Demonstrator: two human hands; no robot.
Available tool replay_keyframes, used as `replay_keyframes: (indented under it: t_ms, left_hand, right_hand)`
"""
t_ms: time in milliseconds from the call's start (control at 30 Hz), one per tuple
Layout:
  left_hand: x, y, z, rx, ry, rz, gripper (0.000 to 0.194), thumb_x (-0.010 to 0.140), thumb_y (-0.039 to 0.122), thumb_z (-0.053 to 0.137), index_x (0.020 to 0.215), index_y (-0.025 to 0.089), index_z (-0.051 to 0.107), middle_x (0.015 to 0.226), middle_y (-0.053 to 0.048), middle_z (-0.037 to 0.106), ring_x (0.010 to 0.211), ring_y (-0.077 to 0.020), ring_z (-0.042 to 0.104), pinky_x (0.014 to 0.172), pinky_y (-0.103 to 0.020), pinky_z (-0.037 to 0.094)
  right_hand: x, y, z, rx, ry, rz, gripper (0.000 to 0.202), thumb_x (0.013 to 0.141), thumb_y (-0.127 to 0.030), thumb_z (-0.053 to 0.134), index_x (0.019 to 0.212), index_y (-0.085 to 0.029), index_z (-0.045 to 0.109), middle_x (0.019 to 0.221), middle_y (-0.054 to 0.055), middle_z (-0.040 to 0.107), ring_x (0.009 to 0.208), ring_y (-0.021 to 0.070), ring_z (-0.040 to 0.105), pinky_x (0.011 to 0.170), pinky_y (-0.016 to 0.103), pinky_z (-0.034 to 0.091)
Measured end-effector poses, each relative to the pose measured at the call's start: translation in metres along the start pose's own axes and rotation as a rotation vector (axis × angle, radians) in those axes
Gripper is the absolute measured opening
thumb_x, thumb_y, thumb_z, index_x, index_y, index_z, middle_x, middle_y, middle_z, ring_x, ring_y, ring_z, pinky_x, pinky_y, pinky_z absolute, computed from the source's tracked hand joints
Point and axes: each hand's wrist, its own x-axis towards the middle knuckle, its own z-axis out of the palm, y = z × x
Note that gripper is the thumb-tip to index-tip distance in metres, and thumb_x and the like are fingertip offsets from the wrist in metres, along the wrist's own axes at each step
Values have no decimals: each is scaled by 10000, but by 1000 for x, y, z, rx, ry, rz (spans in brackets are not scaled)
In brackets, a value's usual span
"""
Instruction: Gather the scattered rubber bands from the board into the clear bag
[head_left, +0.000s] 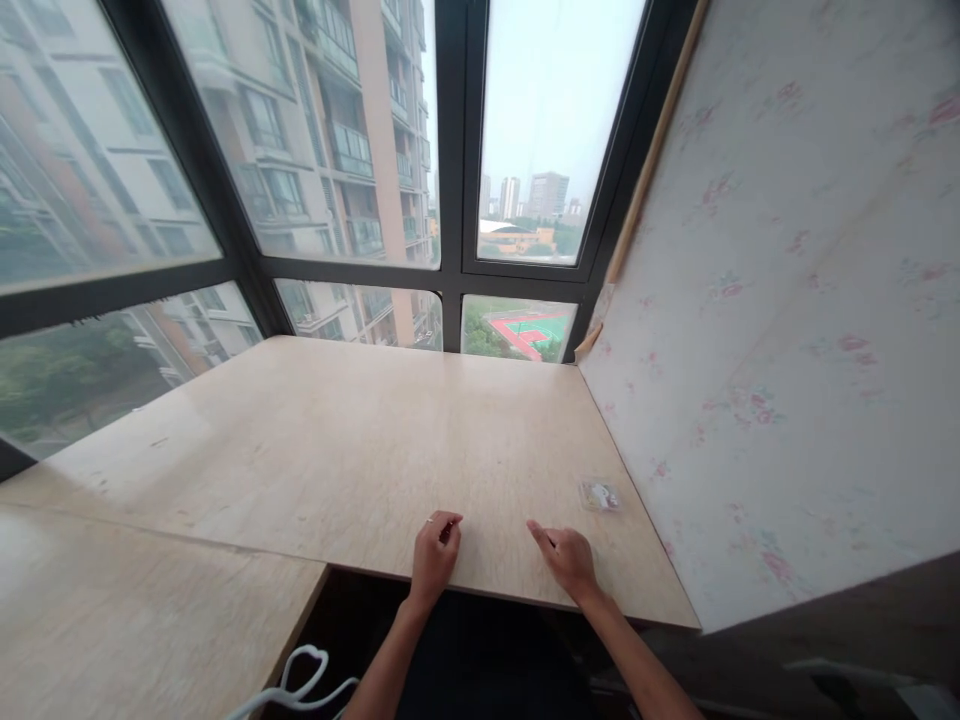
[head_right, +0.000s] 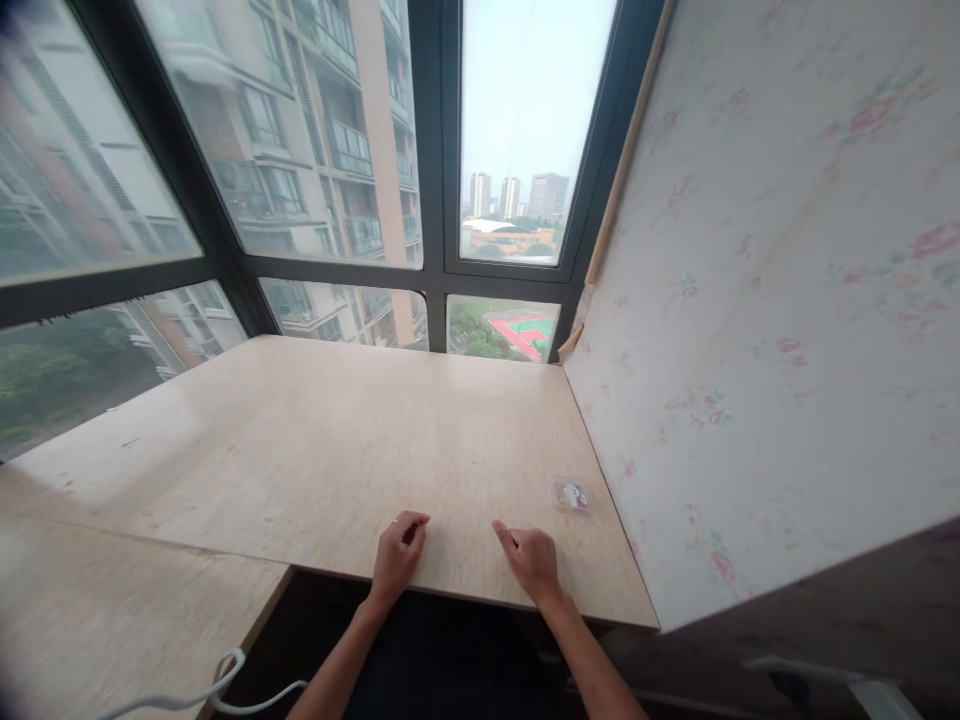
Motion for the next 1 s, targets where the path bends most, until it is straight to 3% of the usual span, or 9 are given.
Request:
replay_keyframes:
  t_ms: [600,1000]
  left_hand:
    - [-4,3,5,162,26,72,192,838,212,436,836,182,626,845,-60,662,769,-192,628,706,-330,505]
    - [-3,-1,13,267,88,99,191,814,215,438,805,178,625,807,-63,656,711,-182,603,674,-308,484]
  right_hand:
    - [-4,3,-2,121,43,-25,655,911,-585,326,386,-196,287,398,-16,319,409,107,320,511,285,161]
    - [0,11,-3,305,32,55,599,899,-584,339,451,-203,223,438,-38,243,421,86,281,470,262,157]
